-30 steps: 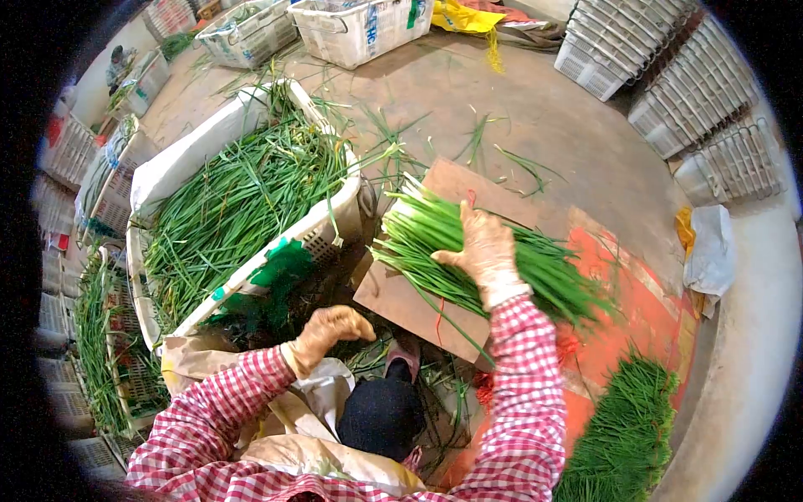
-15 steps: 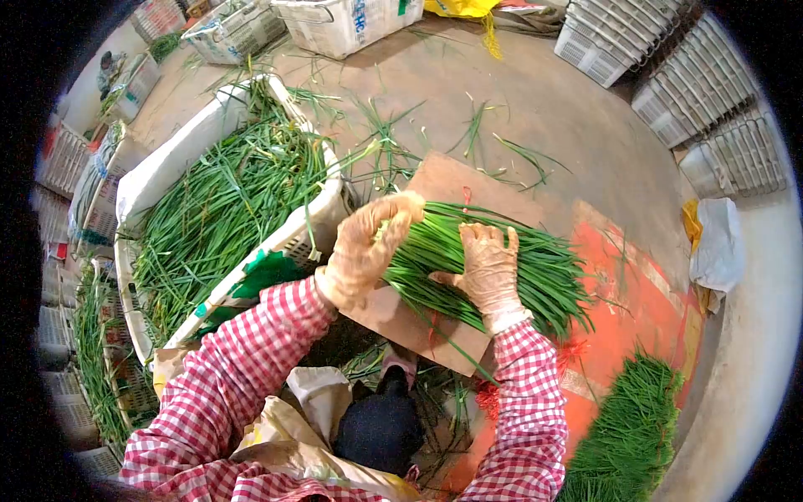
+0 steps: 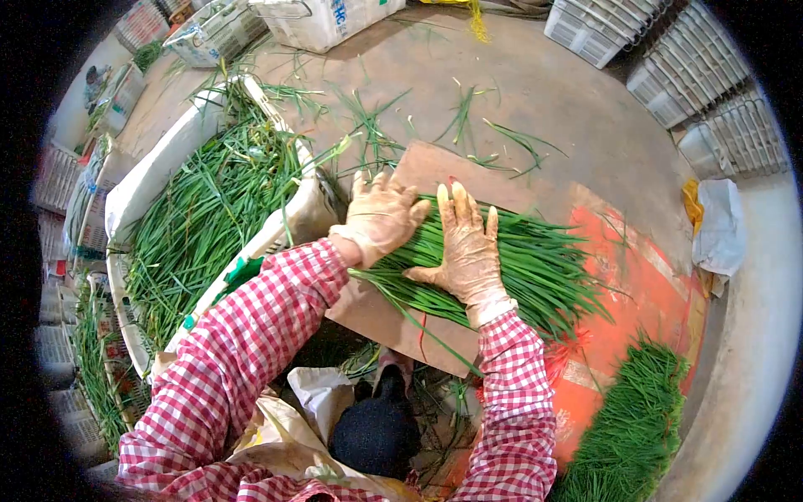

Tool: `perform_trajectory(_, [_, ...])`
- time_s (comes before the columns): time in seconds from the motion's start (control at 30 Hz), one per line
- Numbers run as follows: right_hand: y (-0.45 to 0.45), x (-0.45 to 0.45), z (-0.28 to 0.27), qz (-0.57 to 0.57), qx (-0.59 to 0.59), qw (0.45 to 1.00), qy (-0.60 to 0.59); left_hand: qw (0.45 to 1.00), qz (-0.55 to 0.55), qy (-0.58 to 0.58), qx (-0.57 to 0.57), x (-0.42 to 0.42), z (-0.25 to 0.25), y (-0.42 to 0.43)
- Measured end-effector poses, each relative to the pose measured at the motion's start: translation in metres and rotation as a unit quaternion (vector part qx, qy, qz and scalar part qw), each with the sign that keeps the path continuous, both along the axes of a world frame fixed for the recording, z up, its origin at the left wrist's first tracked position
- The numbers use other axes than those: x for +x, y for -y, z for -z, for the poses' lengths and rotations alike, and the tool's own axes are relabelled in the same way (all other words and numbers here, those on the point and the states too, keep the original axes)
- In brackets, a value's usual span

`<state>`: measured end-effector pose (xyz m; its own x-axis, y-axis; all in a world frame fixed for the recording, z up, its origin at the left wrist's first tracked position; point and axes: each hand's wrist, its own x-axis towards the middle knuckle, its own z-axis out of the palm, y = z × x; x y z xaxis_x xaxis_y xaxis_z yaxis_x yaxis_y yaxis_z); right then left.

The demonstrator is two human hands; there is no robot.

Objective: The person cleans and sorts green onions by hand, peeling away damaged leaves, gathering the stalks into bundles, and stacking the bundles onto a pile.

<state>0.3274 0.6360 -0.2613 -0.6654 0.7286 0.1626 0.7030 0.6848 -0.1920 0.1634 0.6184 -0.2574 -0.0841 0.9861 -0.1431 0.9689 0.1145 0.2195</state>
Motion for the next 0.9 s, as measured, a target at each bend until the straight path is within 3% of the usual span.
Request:
perform_trajectory(0.03, [-0.004,0.0,0.002,0.011,-0.063,0.997,0.054,0.995,0.013,-0.061,0.084,0.004,0.015,-0.003])
perform_trajectory(0.07, [-0.007,0.0,0.005,0.002,-0.071,0.997,0.033,0.983,0.041,-0.118,0.135,0.008,0.021,-0.007])
perform_trajectory(0.13, [-0.009,0.002,0.006,0.004,-0.101,0.995,0.019,0.978,0.09,-0.054,0.181,0.021,0.032,-0.015])
perform_trajectory(0.2, [-0.01,0.005,0.012,0.01,-0.1,0.995,0.004,0.985,0.076,0.004,0.156,0.023,0.038,-0.019])
perform_trajectory(0.27, [-0.006,0.008,0.015,0.017,-0.105,0.994,-0.014,0.998,0.009,0.061,0.02,0.019,0.025,-0.021])
perform_trajectory(0.33, [-0.004,0.007,0.013,0.009,-0.041,0.995,-0.085,0.995,0.016,0.041,0.088,0.021,0.019,-0.011])
perform_trajectory(0.4, [0.013,0.0,0.003,0.04,0.035,0.995,-0.079,0.991,0.119,0.029,-0.062,0.02,-0.008,0.007])
perform_trajectory(0.43, [0.016,-0.002,-0.001,0.03,0.012,0.999,-0.036,0.994,0.097,0.052,0.005,0.02,0.001,0.014])
perform_trajectory(0.47, [0.015,-0.002,-0.003,0.012,-0.012,1.0,0.006,0.977,0.203,0.009,0.067,0.014,0.003,0.02])
perform_trajectory(0.57, [0.005,-0.003,0.001,-0.01,-0.066,0.997,-0.046,0.971,0.231,-0.013,0.059,0.007,-0.013,0.02])
perform_trajectory(0.6, [0.002,0.001,0.014,-0.043,-0.011,0.994,-0.097,0.97,0.237,-0.013,0.05,0.004,-0.024,0.021])
perform_trajectory(0.63, [0.005,-0.006,0.003,-0.045,-0.043,0.993,-0.102,0.963,0.229,0.009,0.145,0.004,0.01,0.015])
perform_trajectory(0.67, [0.003,-0.004,0.017,-0.051,0.019,0.987,-0.148,0.978,0.185,0.032,0.095,0.001,-0.015,0.022])
perform_trajectory(0.7, [0.0,0.004,0.027,-0.02,0.022,0.997,-0.076,0.975,0.128,0.145,0.11,0.003,0.015,0.011])
perform_trajectory(0.73, [0.001,0.0,0.021,-0.022,0.027,0.996,-0.079,0.988,0.08,0.117,0.058,-0.002,0.004,0.015])
perform_trajectory(0.8, [-0.006,0.005,0.031,-0.053,0.043,0.993,-0.101,0.95,-0.133,0.172,0.225,-0.001,0.034,0.018])
perform_trajectory(0.9, [-0.008,0.005,0.033,-0.015,-0.01,0.998,-0.057,0.957,-0.108,0.1,0.251,0.0,0.006,0.06])
